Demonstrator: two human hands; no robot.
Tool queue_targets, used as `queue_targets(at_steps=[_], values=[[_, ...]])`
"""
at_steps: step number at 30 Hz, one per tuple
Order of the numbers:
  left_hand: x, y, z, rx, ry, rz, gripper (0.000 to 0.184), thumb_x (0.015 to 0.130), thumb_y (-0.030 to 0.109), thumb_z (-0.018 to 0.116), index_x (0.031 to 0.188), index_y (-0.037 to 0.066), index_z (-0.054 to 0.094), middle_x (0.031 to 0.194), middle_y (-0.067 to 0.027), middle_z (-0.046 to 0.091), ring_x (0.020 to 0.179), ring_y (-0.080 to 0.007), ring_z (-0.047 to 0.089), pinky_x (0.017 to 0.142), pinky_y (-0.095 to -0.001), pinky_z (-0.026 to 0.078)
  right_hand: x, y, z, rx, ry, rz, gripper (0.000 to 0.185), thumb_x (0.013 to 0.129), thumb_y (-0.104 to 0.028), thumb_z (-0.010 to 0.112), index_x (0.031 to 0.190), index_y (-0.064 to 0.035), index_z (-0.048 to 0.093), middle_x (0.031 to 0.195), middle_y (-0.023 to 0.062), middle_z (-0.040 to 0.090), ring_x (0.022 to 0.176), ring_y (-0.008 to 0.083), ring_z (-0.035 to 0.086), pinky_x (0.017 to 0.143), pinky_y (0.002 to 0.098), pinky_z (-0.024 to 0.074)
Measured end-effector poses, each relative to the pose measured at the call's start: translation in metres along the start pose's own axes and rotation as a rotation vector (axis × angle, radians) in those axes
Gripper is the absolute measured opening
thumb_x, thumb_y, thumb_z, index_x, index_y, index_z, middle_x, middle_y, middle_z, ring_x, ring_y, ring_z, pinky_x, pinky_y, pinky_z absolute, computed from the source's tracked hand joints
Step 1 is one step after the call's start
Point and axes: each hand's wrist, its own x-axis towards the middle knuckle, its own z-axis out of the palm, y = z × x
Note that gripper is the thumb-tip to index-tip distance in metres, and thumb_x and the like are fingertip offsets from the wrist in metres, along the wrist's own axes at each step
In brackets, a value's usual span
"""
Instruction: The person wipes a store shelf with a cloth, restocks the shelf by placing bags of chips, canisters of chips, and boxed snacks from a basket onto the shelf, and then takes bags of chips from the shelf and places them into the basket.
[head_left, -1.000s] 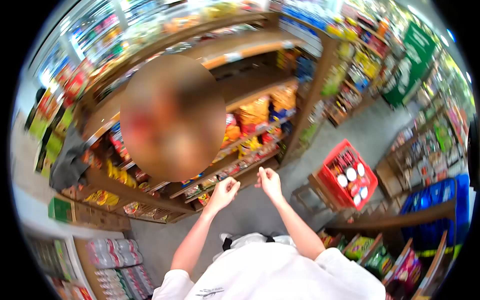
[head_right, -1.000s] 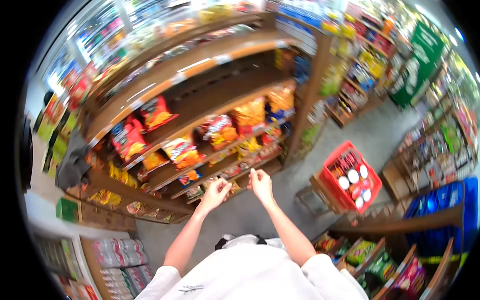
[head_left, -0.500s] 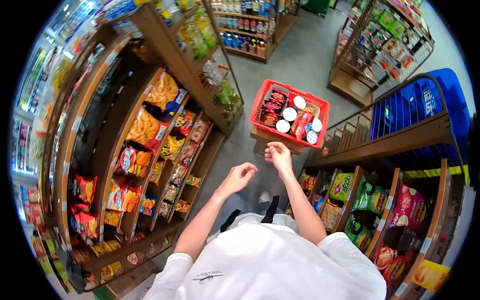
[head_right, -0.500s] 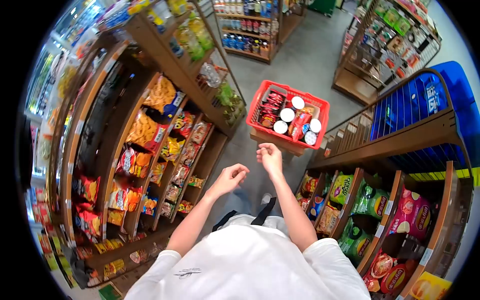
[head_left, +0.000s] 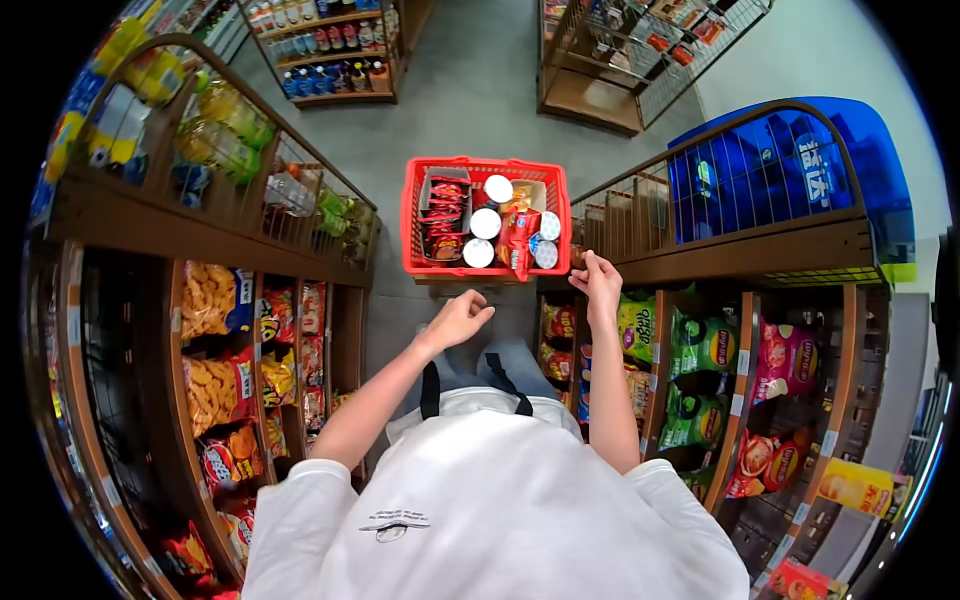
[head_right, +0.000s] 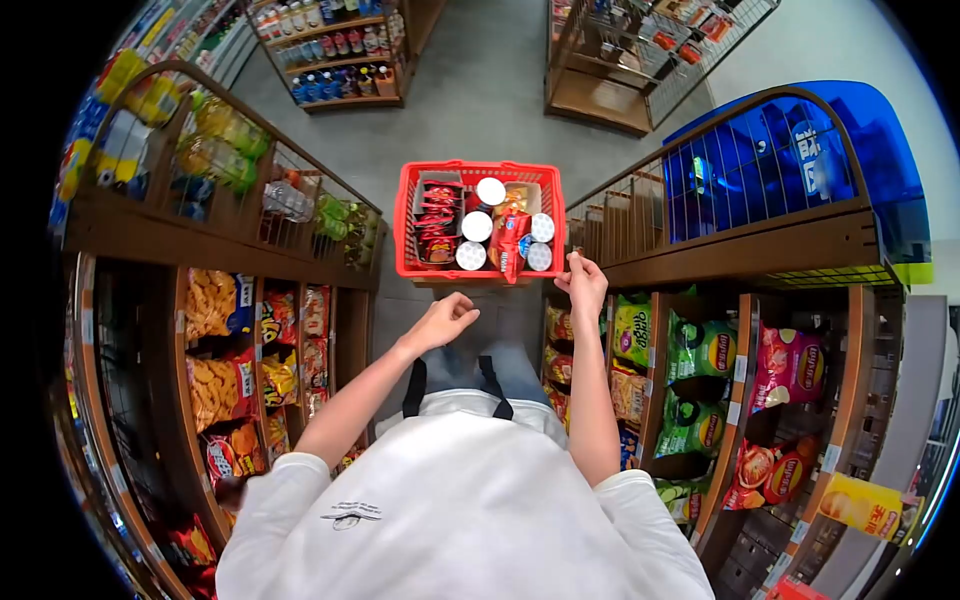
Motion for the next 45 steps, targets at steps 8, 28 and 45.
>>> queue_targets(at_steps=[8, 28, 45], values=[[0.048, 0.001, 0.024, -0.027, 0.062, -0.077, 0.079, 0.081, 0.036, 0.071, 0.13, -0.01, 0.031, 0.095, -0.0217, 0.066, 0.089, -0.0285, 0.066, 0.081, -0.0361, 0.051, 0.081, 0.032, 0.021, -0.181, -0.133, -0.029, 0.05, 0.099, -0.039, 0.045, 0.124, 0.0034, 0.052, 0.106, 0.0165, 0.064, 0.093, 0.0204, 0.064, 0.072, 0.0311, 0.054], [0.141, -0.018, 0.097, -0.197, 0.381, -0.166, 0.082, 0.076, 0.02, 0.076, 0.136, -0.003, 0.025, 0.118, -0.0214, 0.054, 0.096, -0.0248, 0.055, 0.081, -0.033, 0.043, 0.143, 0.047, 0.045, -0.423, -0.616, 0.018, 0.055, 0.096, -0.047, 0.047, 0.128, -0.0023, 0.053, 0.107, 0.0094, 0.06, 0.09, 0.0165, 0.056, 0.075, 0.0315, 0.0509], [0.038, 0.102, -0.04, -0.366, 0.506, 0.089, 0.031, 0.095, 0.024, 0.057, 0.106, -0.004, 0.065, 0.089, -0.0009, 0.067, 0.08, -0.0053, 0.058, 0.073, -0.0228, 0.047, 0.124, -0.048, 0.088, -0.13, -1.276, -0.126, 0.066, 0.077, -0.02, 0.079, 0.132, -0.0075, 0.044, 0.13, 0.0085, 0.051, 0.125, 0.02, 0.044, 0.105, 0.0349, 0.0335]])
